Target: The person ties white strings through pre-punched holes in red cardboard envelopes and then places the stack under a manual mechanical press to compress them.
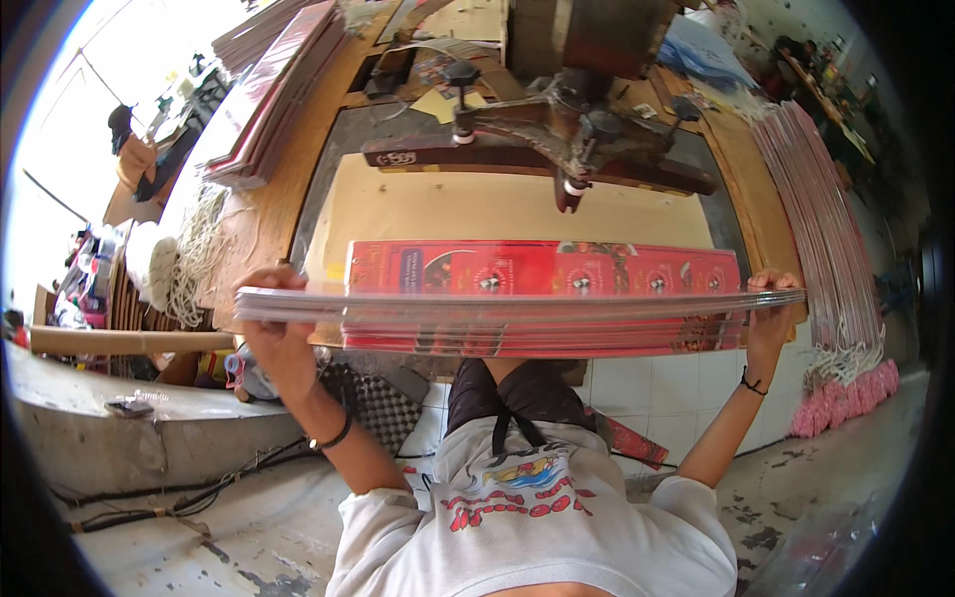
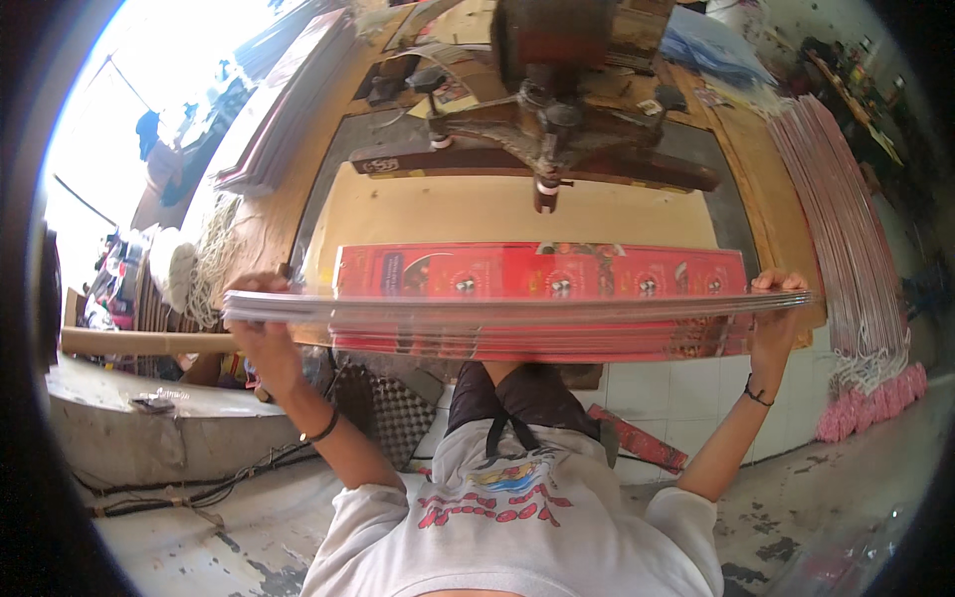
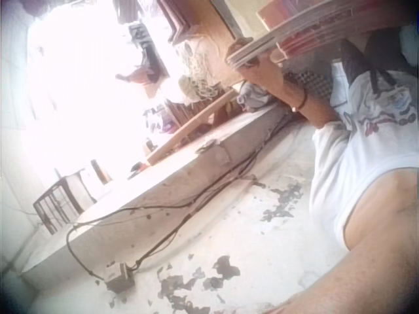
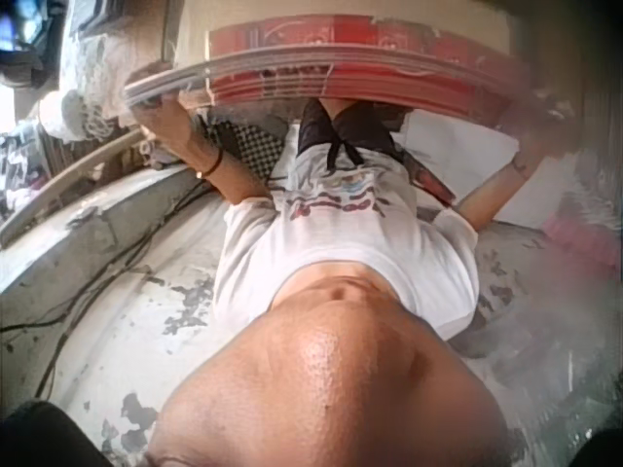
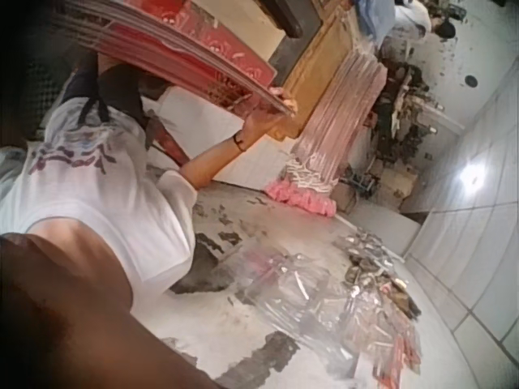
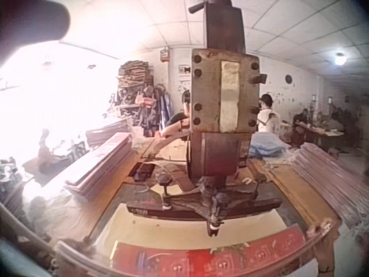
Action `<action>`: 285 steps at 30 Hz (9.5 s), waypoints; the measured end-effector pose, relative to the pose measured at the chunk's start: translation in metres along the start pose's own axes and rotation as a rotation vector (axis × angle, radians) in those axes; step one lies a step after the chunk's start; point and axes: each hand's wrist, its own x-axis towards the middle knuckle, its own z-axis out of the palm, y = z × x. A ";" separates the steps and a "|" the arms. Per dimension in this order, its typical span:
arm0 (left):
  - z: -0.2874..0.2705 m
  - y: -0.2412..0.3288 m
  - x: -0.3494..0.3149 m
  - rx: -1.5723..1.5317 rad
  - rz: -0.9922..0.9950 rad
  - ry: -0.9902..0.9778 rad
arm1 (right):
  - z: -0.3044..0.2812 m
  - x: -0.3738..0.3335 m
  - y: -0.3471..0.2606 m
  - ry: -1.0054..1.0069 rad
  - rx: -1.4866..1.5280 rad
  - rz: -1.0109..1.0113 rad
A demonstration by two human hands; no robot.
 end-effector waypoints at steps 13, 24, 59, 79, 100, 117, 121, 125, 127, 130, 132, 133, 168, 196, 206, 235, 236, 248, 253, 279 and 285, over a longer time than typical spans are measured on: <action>-0.013 -0.051 0.010 0.157 0.044 -0.238 | -0.002 -0.011 0.004 -0.175 -0.345 -0.001; 0.011 0.011 0.038 -0.222 0.455 -0.012 | -0.031 -0.037 -0.071 -0.146 -0.086 -0.028; 0.017 0.035 0.037 0.038 0.227 -0.471 | 0.076 -0.167 0.003 -1.482 0.281 0.787; 0.036 -0.002 0.088 -0.179 0.533 -0.395 | 0.079 -0.055 -0.117 -1.172 -0.644 0.197; 0.093 -0.003 0.058 0.359 0.558 -0.637 | -0.065 -0.046 -0.229 -0.012 -1.832 -1.056; 0.102 0.002 -0.001 0.929 0.385 -1.176 | -0.252 0.000 -0.274 0.280 -1.527 -0.304; 0.104 -0.004 -0.003 0.927 0.345 -1.132 | -0.291 0.077 -0.274 0.189 -1.382 -0.154; 0.106 -0.004 -0.001 0.945 0.320 -1.120 | -0.316 0.145 -0.246 0.134 -1.421 -0.048; 0.106 -0.003 -0.001 0.944 0.307 -1.118 | -0.309 0.167 -0.228 0.149 -1.419 -0.003; 0.107 -0.002 -0.002 0.949 0.297 -1.099 | -0.307 0.189 -0.203 0.099 -1.417 -0.017; 0.109 -0.005 -0.002 0.937 0.291 -1.094 | -0.321 0.199 -0.195 0.091 -1.344 -0.019; 0.110 -0.003 0.000 0.942 0.288 -1.096 | -0.321 0.203 -0.189 0.110 -1.309 0.065; 0.118 -0.004 -0.001 0.997 0.225 -1.100 | -0.324 0.195 -0.157 -0.224 -1.421 0.532; 0.088 -0.005 -0.017 0.969 0.325 -1.099 | 0.062 0.034 -0.062 -0.983 -1.325 0.114; 0.089 -0.006 0.001 0.977 0.314 -1.282 | 0.095 0.047 -0.052 -1.174 -1.301 -0.015; 0.081 0.000 -0.015 0.858 0.495 -1.163 | 0.090 0.015 -0.057 -1.151 -1.255 -0.109; 0.081 0.001 -0.015 0.852 0.490 -1.159 | 0.090 0.012 -0.056 -1.142 -1.271 -0.141; 0.082 0.000 -0.004 0.894 0.463 -1.261 | 0.098 0.014 -0.067 -1.145 -1.304 -0.098; 0.088 0.030 0.015 0.964 0.514 -1.164 | 0.103 0.028 -0.088 -1.002 -1.331 -0.311; 0.094 -0.045 0.011 1.164 1.156 -0.497 | 0.099 0.039 -0.041 -0.600 -1.411 -0.797; 0.093 -0.054 0.007 1.187 1.324 -0.349 | 0.120 0.062 -0.086 -0.703 -1.352 -0.478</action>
